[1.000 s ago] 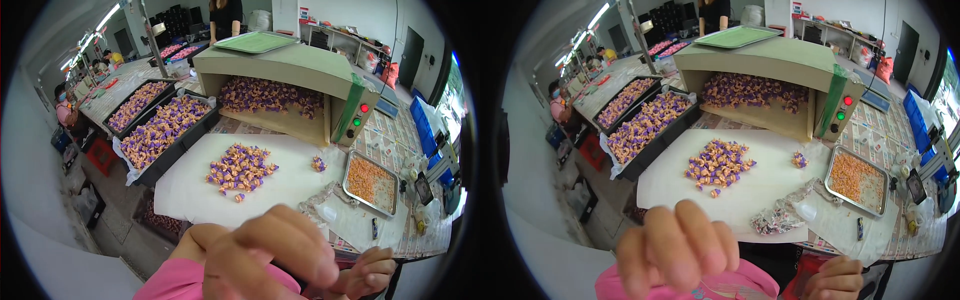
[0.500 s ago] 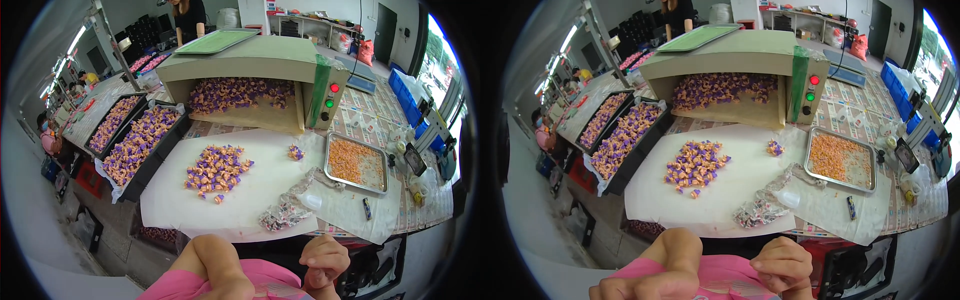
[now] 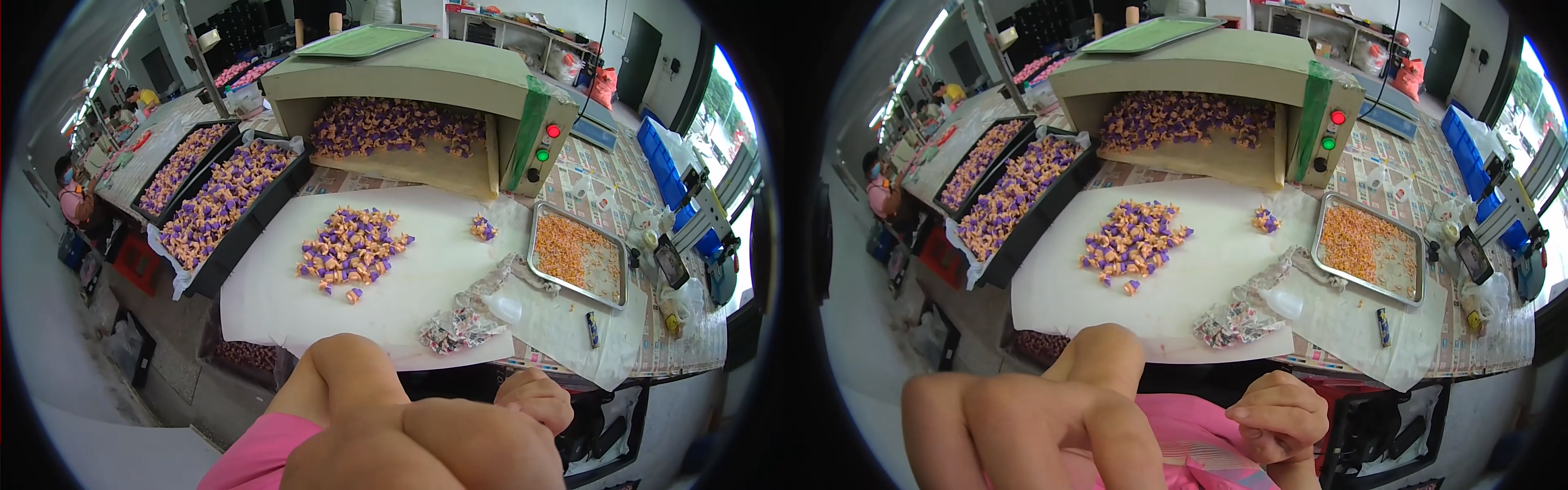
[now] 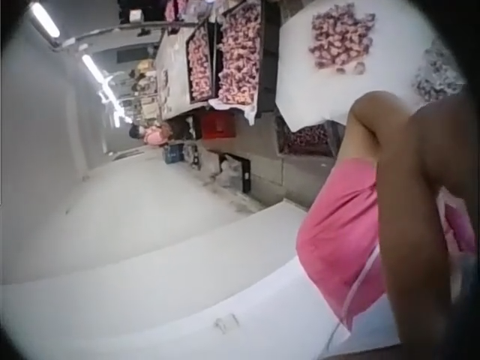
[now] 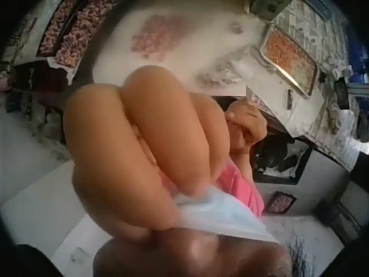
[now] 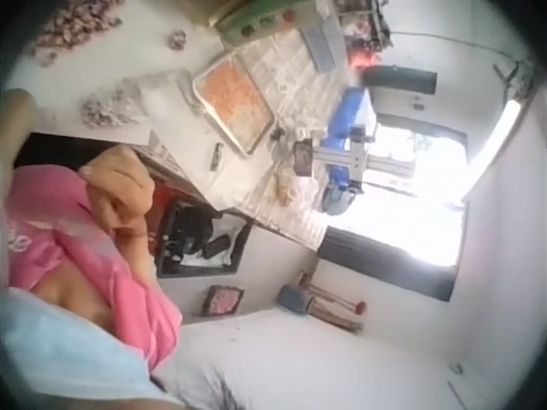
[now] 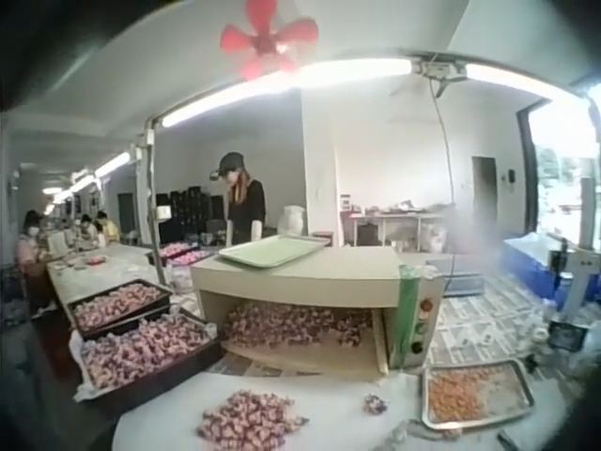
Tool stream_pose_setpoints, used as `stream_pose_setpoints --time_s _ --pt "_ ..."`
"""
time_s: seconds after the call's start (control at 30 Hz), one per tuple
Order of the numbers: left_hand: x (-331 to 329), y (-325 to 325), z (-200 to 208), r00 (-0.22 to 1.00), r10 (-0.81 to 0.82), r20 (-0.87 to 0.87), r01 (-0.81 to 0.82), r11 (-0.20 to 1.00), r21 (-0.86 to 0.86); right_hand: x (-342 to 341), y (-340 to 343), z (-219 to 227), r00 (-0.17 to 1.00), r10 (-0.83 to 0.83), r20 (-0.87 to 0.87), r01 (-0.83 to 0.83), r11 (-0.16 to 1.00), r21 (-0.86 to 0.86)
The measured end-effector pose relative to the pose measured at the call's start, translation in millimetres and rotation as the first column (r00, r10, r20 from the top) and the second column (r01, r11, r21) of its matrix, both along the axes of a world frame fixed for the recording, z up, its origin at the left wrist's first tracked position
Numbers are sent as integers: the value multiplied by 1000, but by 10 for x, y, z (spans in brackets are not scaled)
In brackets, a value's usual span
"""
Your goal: Assembling toy parts by applying glue from a bottle and joining small plastic components.
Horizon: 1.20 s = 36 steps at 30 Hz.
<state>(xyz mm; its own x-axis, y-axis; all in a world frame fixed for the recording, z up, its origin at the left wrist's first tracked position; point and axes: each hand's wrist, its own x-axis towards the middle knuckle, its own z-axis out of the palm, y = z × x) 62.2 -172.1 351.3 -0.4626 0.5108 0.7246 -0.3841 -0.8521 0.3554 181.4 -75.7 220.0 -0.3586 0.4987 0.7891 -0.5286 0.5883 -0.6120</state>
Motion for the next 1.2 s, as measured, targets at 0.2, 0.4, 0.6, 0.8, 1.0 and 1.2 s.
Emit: stream_pose_setpoints --time_s 0.2,0.4,0.6,0.8,1.0,1.2 --pt "-53 -119 25 996 90 12 -90 996 23 -11 -85 95 994 -28 109 30 999 -18" --pt "-159 -220 79 986 163 -19 -162 985 67 -158 -143 44 996 51 76 -48 998 -43" --pt "-231 80 -143 856 515 39 -308 448 839 -60 -178 177 996 9 86 -6 1000 -28" --pt "-86 -135 -339 749 661 40 -637 702 320 -79 -116 122 986 50 159 -44 998 -44" --pt "-429 -44 -650 924 381 31 -372 875 309 -129 -95 -21 987 6 160 -3 1000 -18" --pt "-382 112 -416 998 33 49 -39 990 137 -320 -209 81 979 66 195 -59 997 -39"
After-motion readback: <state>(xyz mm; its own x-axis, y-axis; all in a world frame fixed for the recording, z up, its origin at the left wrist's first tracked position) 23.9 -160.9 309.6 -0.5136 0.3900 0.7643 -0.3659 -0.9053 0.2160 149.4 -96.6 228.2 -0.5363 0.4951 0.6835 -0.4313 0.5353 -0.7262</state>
